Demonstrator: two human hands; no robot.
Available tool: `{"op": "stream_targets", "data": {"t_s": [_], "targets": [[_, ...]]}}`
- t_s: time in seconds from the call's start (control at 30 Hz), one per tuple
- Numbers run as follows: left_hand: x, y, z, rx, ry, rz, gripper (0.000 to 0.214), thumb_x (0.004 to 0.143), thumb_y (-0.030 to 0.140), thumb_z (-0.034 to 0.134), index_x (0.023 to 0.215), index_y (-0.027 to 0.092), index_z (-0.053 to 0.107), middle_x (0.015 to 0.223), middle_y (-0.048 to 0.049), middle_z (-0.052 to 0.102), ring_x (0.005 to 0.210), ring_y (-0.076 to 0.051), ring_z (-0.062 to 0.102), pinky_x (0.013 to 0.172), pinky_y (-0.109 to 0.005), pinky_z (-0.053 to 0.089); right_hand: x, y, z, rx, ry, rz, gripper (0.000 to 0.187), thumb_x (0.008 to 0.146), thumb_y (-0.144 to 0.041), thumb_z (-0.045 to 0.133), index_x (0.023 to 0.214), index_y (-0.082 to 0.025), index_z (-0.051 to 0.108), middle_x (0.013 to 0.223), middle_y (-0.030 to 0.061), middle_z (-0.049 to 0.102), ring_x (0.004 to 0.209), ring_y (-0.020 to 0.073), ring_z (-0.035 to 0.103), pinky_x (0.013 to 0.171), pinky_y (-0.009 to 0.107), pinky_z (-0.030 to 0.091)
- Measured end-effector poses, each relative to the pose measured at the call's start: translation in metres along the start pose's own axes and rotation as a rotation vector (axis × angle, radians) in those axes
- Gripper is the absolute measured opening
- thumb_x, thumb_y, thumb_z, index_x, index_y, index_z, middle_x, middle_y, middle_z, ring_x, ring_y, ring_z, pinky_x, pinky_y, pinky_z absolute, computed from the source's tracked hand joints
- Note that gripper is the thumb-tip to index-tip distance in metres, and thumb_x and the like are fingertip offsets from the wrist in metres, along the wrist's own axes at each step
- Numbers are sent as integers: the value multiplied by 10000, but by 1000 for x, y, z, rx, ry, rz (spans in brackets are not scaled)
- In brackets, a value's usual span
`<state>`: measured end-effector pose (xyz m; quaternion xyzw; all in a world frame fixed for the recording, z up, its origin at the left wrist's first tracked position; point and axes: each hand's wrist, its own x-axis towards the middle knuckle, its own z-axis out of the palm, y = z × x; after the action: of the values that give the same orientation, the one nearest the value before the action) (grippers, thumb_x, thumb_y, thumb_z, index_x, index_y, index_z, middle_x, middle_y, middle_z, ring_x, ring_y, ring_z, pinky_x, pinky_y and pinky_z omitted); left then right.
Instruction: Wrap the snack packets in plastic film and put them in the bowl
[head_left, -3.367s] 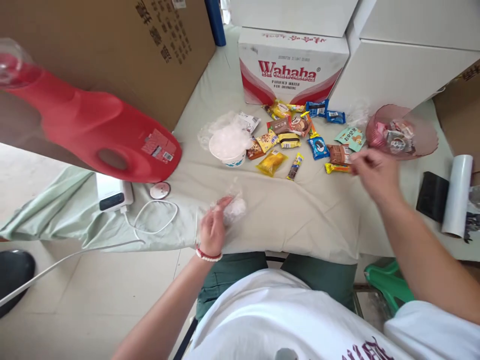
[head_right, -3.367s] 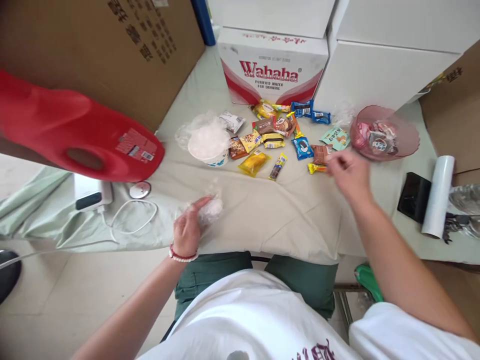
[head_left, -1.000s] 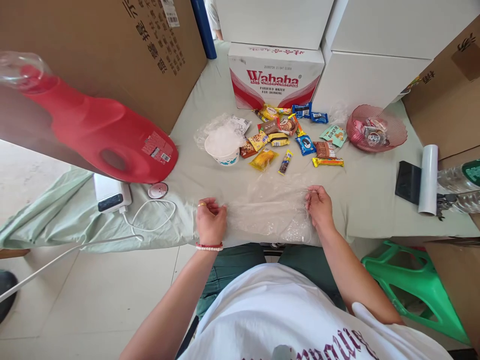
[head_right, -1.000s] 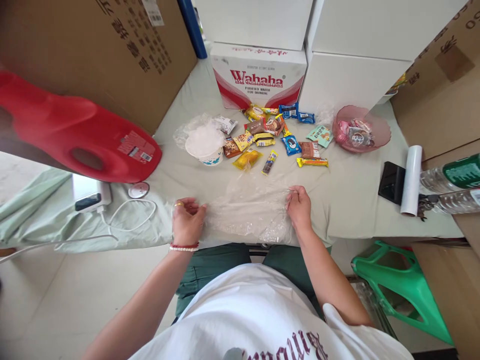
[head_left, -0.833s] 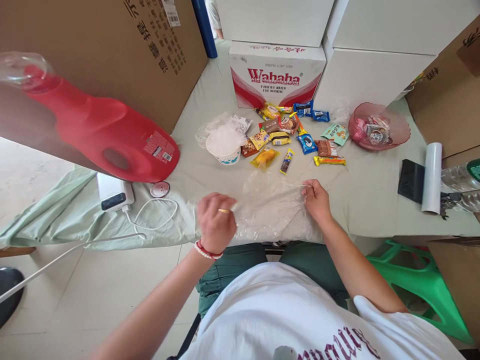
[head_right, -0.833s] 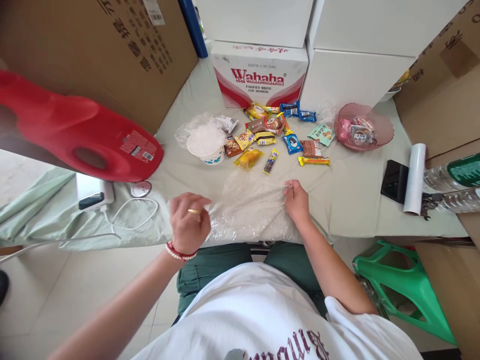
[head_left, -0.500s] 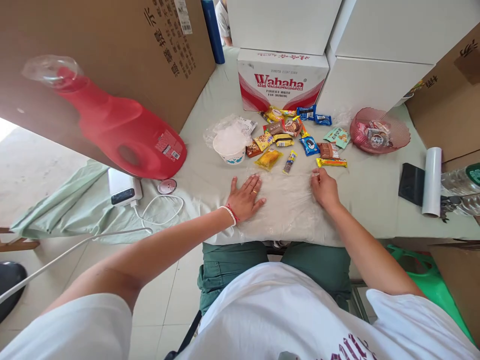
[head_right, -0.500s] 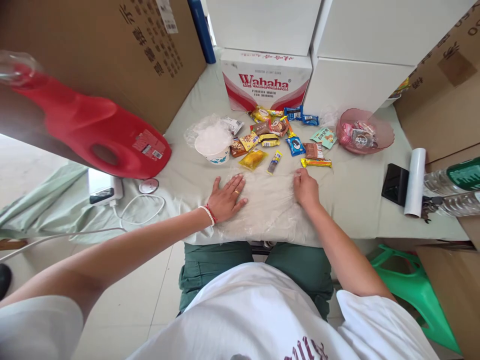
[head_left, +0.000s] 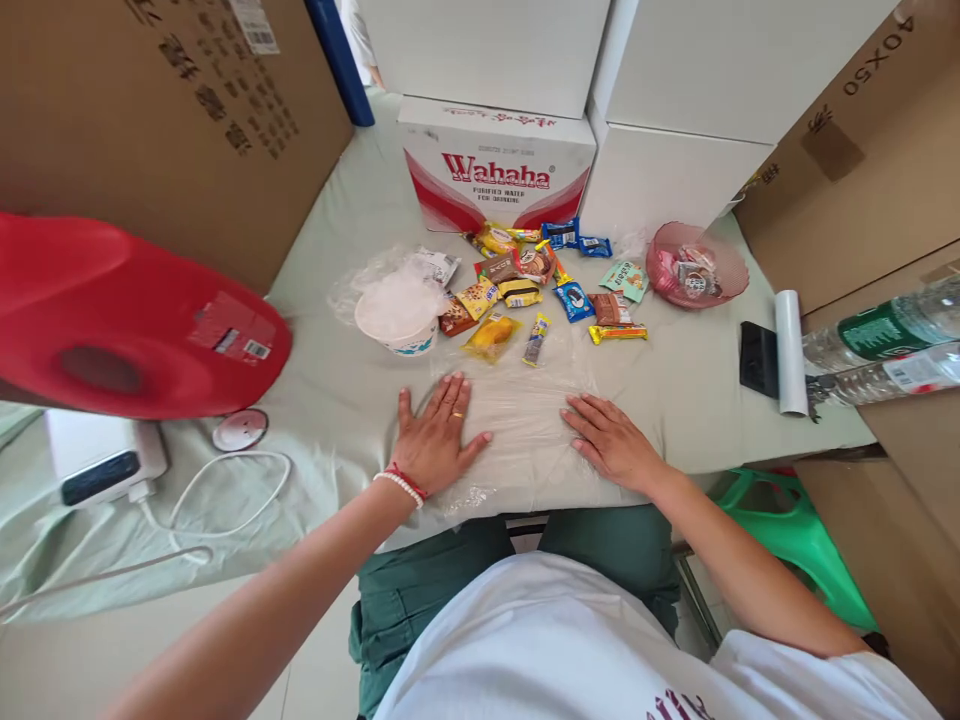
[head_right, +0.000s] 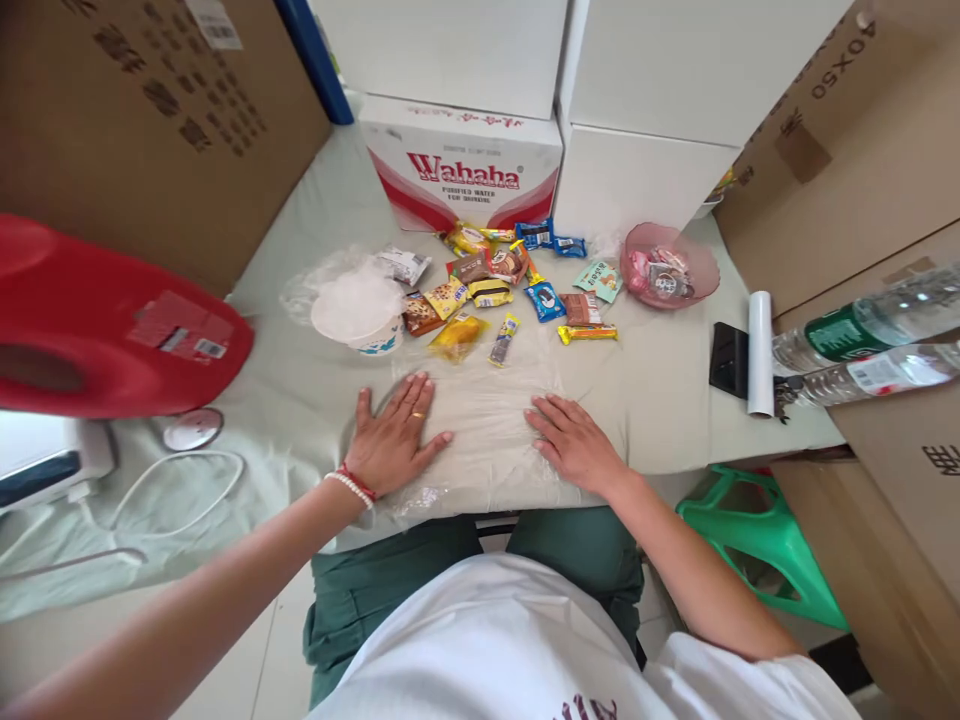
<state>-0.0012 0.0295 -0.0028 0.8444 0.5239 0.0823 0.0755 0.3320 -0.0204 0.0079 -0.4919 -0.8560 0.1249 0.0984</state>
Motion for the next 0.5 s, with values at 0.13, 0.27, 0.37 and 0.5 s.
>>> {"op": "stream_targets", "data": {"t_s": [0.13,0.27,0.37,0.5], "targets": [[1,-2,-1,-5,-15,0,816,1002,629,383,1670,170,288,1712,-204,283,1577,-401,324,1249,-752,15,-16,55,-32,86,188,281,455,1071,-470,398,1238,-211,732,1330,135,707,1229,270,645,1076,461,512],[2,-2,-1,-11,-10,15,829,998,648,390,1669,174,289,1710,-202,288,1571,-397,338,1251,-753,24,44,109,-78,-17,352,719,517,1044,-521,350,1059,-180,738,1027,145,756,970,279,676,922,425,525],[2,-2,-1,-5,-5,27,854,988,680,393,1667,171,297,1707,-211,290,1567,-404,342,1250,-754,32,111,131,-94,-71,265,869,571,1019,-593,386,1139,-152,728,1124,200,744,1117,334,635,960,460,487],[2,-2,-2,10,-35,18,887,971,708,412,1666,168,302,1710,-213,285,1573,-409,326,1254,-745,38,170,127,-91,-94,83,935,706,886,-681,609,1305,-116,676,1288,252,691,1286,408,550,965,475,483]]}}
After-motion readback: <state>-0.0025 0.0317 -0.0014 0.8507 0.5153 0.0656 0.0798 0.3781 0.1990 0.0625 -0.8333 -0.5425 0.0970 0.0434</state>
